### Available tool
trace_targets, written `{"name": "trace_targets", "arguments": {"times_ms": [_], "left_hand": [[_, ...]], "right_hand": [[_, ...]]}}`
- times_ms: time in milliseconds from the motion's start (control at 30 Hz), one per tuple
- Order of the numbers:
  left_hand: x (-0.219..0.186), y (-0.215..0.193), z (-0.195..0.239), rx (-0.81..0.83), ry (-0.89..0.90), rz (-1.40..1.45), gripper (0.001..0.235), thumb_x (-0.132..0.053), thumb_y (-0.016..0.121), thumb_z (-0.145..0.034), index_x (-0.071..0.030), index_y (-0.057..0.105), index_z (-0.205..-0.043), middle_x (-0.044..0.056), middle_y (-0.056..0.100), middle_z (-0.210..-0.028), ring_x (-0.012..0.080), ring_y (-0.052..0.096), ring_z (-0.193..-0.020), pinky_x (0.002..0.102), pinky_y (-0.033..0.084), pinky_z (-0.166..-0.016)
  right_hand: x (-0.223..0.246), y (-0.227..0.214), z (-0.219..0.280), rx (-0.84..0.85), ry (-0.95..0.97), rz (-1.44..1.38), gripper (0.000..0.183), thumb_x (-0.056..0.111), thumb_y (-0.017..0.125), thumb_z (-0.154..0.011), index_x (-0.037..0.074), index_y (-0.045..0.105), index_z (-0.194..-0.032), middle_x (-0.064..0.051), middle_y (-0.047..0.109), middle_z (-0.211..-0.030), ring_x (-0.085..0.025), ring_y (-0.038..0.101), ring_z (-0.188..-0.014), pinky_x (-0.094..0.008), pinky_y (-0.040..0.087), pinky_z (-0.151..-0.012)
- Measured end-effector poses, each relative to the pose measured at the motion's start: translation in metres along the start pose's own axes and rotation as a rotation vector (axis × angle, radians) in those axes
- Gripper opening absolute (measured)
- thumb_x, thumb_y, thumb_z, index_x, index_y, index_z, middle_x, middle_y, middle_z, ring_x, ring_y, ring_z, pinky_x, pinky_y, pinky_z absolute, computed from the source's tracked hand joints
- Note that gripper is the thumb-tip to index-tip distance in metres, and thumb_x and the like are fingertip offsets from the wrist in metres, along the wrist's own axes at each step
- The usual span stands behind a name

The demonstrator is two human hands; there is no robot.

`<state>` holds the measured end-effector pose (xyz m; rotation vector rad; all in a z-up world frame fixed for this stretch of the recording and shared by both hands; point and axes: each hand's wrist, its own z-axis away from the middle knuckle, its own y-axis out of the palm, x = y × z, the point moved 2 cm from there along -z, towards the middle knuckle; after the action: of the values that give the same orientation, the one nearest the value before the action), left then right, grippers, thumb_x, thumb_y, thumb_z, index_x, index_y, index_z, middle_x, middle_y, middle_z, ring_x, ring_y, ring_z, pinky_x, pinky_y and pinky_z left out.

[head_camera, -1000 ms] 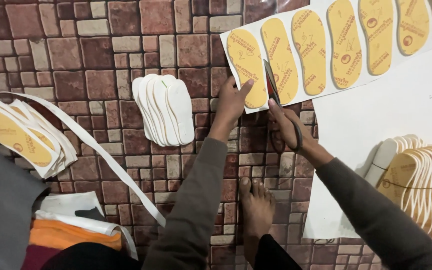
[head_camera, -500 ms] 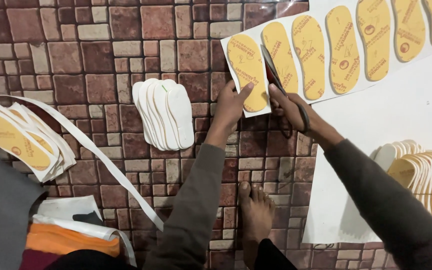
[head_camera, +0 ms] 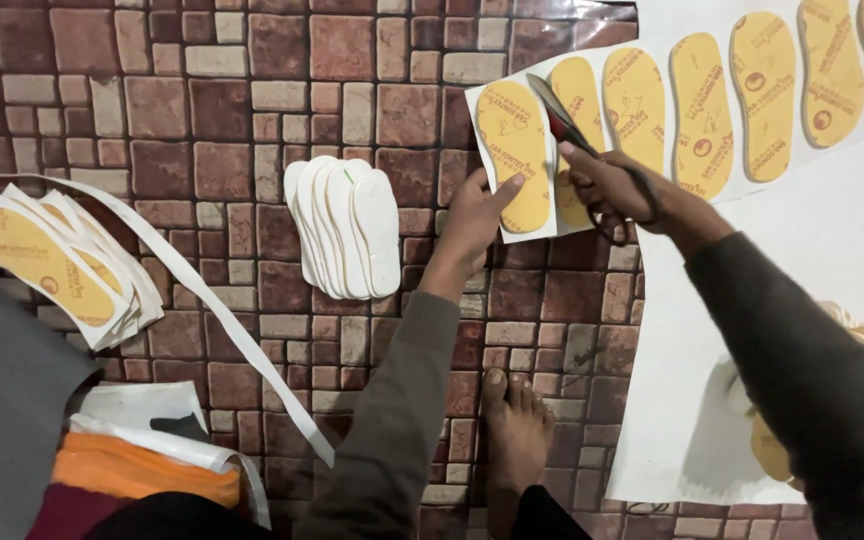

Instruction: The person cuts out yellow insoles from a sheet using scissors. They then stack the cut insoles and handle a separate stack of white insoles.

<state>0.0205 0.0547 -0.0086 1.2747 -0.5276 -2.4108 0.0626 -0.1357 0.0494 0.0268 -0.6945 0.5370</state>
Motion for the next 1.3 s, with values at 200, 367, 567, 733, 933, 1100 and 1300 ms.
{"name": "trace_targets", "arguments": {"times_ms": [200,367,567,733,933,1100,1300], "left_hand": [[-0.002,-0.004,0.003,0.024,0.035,-0.041,0.049,-0.026,0.075,-0.097,0.007,0.056,-0.129,0.03,0.072,-0.101,0.0321,0.074,-0.092,0.043,0.063,-0.078],[-0.013,-0.004,0.01,0.004,0.06,-0.124,0.045,-0.028,0.075,-0.096,0.003,0.06,-0.125,0.024,0.073,-0.097,0.0274,0.075,-0.087,0.041,0.063,-0.074],[-0.019,-0.028,0.036,-0.379,0.131,-1.022,0.069,-0.021,0.058,-0.103,-0.002,0.02,-0.157,0.025,0.063,-0.13,0.0403,0.066,-0.12,0.056,0.055,-0.096],[-0.02,0.03,0.062,-0.572,0.455,-1.444,0.083,-0.021,0.074,-0.091,0.002,0.031,-0.158,0.029,0.035,-0.156,0.0449,0.044,-0.14,0.053,0.04,-0.113],[0.023,0.048,0.026,-0.216,0.142,-0.828,0.059,-0.045,0.051,-0.103,-0.001,0.048,-0.141,0.022,0.058,-0.121,0.0433,0.065,-0.111,0.057,0.054,-0.088],[0.041,0.065,-0.003,-0.14,0.013,-0.651,0.068,-0.06,0.064,-0.09,-0.002,0.065,-0.124,0.021,0.067,-0.11,0.0439,0.069,-0.108,0.055,0.055,-0.087],[0.042,0.075,0.021,-0.148,0.0,-0.586,0.039,-0.046,0.064,-0.093,-0.012,0.066,-0.112,0.016,0.074,-0.105,0.0402,0.071,-0.109,0.052,0.058,-0.085]], "right_hand": [[0.026,-0.005,0.0,0.044,0.028,0.083,0.055,0.064,0.045,-0.106,0.014,0.042,-0.083,0.008,0.027,-0.067,-0.009,0.031,-0.054,-0.029,0.032,-0.05],[0.015,-0.004,-0.017,-0.035,-0.001,0.043,0.054,0.062,0.054,-0.103,0.016,0.042,-0.076,0.008,0.028,-0.064,-0.007,0.029,-0.05,-0.025,0.027,-0.044],[-0.056,0.028,-0.006,-0.696,-0.41,0.608,0.038,0.049,0.079,-0.094,0.016,0.062,-0.101,-0.016,0.064,-0.086,-0.042,0.069,-0.085,-0.054,0.054,-0.078],[-0.037,0.05,0.027,-0.606,-0.165,0.639,0.047,0.037,0.079,-0.086,0.006,0.054,-0.111,-0.01,0.028,-0.16,-0.062,0.065,-0.096,-0.07,0.054,-0.092],[-0.047,0.038,0.025,-0.638,-0.211,0.537,0.033,0.033,0.069,-0.095,0.007,0.057,-0.11,-0.009,0.039,-0.152,-0.059,0.064,-0.101,-0.069,0.054,-0.091],[-0.064,0.031,0.019,-0.658,-0.376,0.409,0.032,0.035,0.076,-0.089,0.01,0.059,-0.097,-0.013,0.046,-0.148,-0.058,0.062,-0.111,-0.067,0.053,-0.091],[-0.079,0.024,0.045,-0.641,-0.467,0.224,0.042,0.045,0.083,-0.082,0.01,0.064,-0.094,-0.02,0.055,-0.141,-0.055,0.06,-0.121,-0.063,0.05,-0.093]]}}
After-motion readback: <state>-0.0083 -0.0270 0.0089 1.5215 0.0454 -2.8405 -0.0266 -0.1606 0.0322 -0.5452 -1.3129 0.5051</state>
